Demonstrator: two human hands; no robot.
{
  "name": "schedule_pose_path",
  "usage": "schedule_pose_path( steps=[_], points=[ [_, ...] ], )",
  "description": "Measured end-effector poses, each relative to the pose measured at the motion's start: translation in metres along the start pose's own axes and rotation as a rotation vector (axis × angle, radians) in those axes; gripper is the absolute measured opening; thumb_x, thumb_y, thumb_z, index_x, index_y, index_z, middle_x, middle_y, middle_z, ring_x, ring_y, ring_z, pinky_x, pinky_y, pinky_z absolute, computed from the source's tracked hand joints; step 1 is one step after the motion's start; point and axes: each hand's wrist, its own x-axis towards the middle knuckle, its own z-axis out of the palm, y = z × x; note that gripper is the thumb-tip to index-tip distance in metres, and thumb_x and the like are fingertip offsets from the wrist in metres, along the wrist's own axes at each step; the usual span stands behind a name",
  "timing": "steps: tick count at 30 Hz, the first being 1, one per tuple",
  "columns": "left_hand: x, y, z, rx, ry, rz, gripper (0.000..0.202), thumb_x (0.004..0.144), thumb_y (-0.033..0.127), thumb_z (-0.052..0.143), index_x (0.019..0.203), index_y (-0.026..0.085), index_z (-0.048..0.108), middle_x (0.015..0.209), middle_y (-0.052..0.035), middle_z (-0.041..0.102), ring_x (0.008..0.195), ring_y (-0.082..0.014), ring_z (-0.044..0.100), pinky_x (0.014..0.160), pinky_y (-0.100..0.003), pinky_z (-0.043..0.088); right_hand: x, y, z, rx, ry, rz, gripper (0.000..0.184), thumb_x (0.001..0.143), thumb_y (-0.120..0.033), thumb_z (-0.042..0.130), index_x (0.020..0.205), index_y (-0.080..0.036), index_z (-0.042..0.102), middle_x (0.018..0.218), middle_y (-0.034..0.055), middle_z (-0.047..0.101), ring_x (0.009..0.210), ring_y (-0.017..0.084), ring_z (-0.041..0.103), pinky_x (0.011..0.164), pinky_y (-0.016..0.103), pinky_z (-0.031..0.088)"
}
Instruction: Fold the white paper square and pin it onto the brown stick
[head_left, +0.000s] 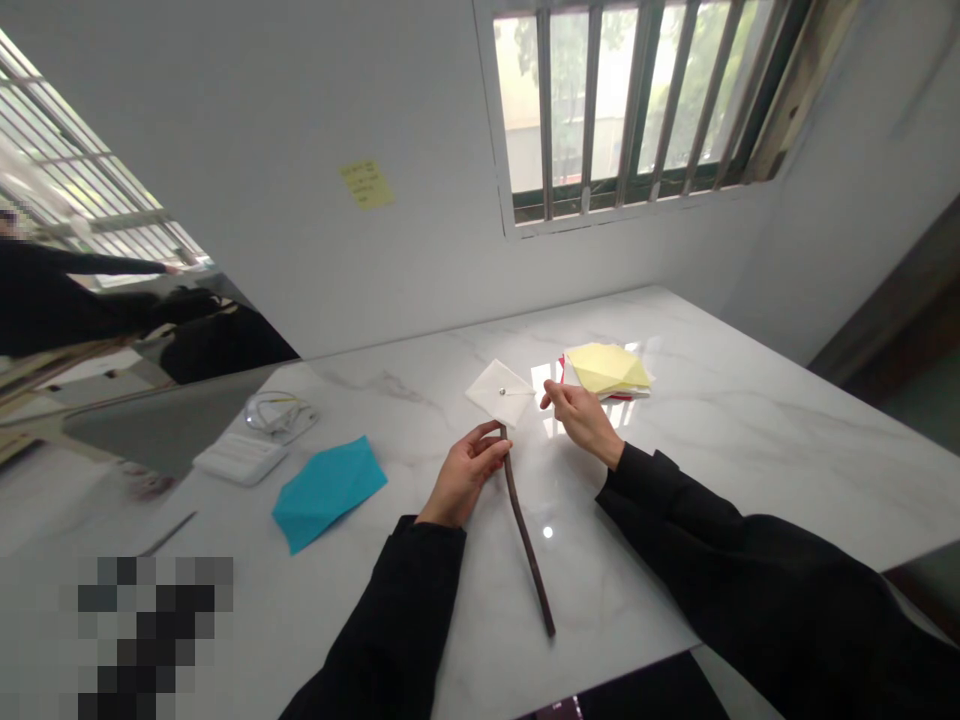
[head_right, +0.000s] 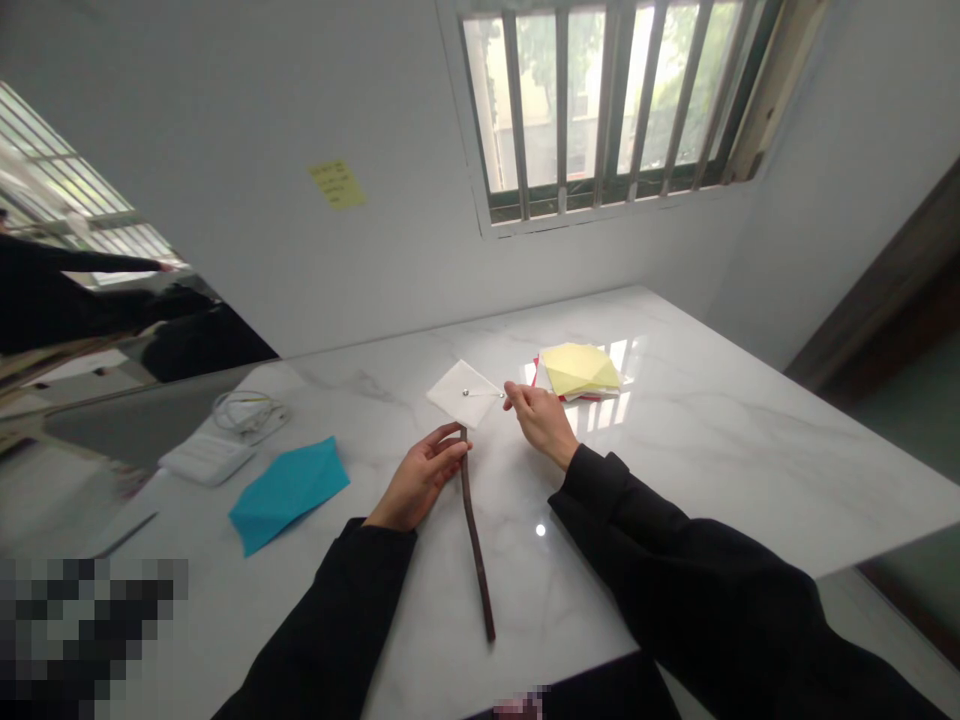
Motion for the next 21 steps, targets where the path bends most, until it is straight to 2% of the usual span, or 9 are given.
schedule_pose_path(
  steps=[3,5,7,9,11,12,14,17,21],
  points=[
    [0.0005,-0.0007,-0.0003,-0.002,0.003,-0.003,0.060,0.064,0.035,0.095,0.118,0.020,0.074,0.097,-0.0068,0.075,0.087,-0.0169,0.066,0.075,-0.025,0.047,-0.0003,0.0001,-0.0003,0.031,0.013,0.016,0.063,0.100,-0.071,0.037,0.109,-0.019,0.073,0.066,0.0010,0.063,0.067,0.020,0.063,0.068,0.030,0.042],
    [0.0001,-0.0001,0.0001,-0.007,0.002,-0.002,0.060,0.064,0.035,0.095,0.117,0.020,0.074,0.096,-0.0063,0.075,0.087,-0.0169,0.066,0.076,-0.026,0.047,-0.0004,-0.0005,-0.0003,0.042,0.011,0.025,0.062,0.100,-0.070,0.039,0.114,-0.019,0.072,0.066,0.0009,0.064,0.068,0.021,0.064,0.070,0.030,0.042],
    [-0.0004,0.0008,0.0004,-0.008,-0.006,0.001,0.058,0.064,0.035,0.095,0.116,0.019,0.075,0.094,-0.0060,0.074,0.086,-0.0169,0.066,0.076,-0.026,0.047,-0.0001,-0.0009,-0.0002,0.012,-0.017,0.038,0.066,0.101,-0.071,0.035,0.090,-0.019,0.075,0.061,0.0024,0.062,0.065,0.021,0.063,0.070,0.031,0.041],
    [-0.0007,0.0016,0.0006,-0.007,-0.008,0.000,0.057,0.064,0.035,0.095,0.116,0.019,0.075,0.093,-0.0057,0.074,0.085,-0.0168,0.066,0.075,-0.026,0.047,0.0004,-0.0011,-0.0002,-0.028,-0.047,0.063,0.075,0.100,-0.073,0.031,0.058,-0.019,0.063,0.055,0.0045,0.059,0.061,0.020,0.060,0.068,0.032,0.040],
    [-0.0008,0.0021,0.0007,-0.003,-0.007,-0.005,0.057,0.065,0.034,0.094,0.116,0.019,0.075,0.092,-0.0055,0.074,0.085,-0.0167,0.066,0.075,-0.026,0.046,0.0007,-0.0012,-0.0003,-0.044,-0.056,0.079,0.078,0.100,-0.074,0.030,0.047,-0.021,0.052,0.053,0.0053,0.057,0.058,0.019,0.058,0.067,0.032,0.038],
    [-0.0009,0.0022,0.0008,-0.004,-0.006,-0.005,0.057,0.065,0.034,0.094,0.116,0.019,0.075,0.092,-0.0055,0.074,0.085,-0.0167,0.066,0.075,-0.026,0.046,0.0007,-0.0014,-0.0004,-0.044,-0.051,0.074,0.078,0.100,-0.074,0.030,0.048,-0.021,0.051,0.053,0.0052,0.057,0.058,0.019,0.058,0.066,0.032,0.038],
    [-0.0013,0.0027,0.0011,-0.002,-0.009,-0.003,0.056,0.065,0.034,0.094,0.116,0.020,0.075,0.093,-0.0057,0.074,0.086,-0.0168,0.066,0.075,-0.026,0.046,0.0002,-0.0021,-0.0009,-0.040,-0.036,0.049,0.076,0.100,-0.073,0.030,0.055,-0.020,0.058,0.056,0.0043,0.058,0.060,0.019,0.058,0.067,0.031,0.038],
    [-0.0024,0.0039,0.0021,0.001,-0.016,-0.004,0.057,0.066,0.034,0.094,0.117,0.019,0.075,0.093,-0.0057,0.074,0.085,-0.0164,0.065,0.074,-0.025,0.046,-0.0006,-0.0033,-0.0020,-0.033,-0.006,0.024,0.072,0.101,-0.073,0.031,0.079,-0.019,0.072,0.062,0.0031,0.061,0.066,0.020,0.060,0.068,0.030,0.039],
    [-0.0036,0.0055,0.0038,-0.003,-0.009,-0.006,0.058,0.065,0.033,0.094,0.118,0.018,0.075,0.092,-0.0057,0.074,0.083,-0.0154,0.064,0.073,-0.025,0.045,-0.0010,-0.0027,-0.0024,-0.023,0.000,0.023,0.070,0.101,-0.073,0.033,0.104,-0.018,0.075,0.065,0.0028,0.063,0.069,0.021,0.063,0.069,0.031,0.040]
  ],
)
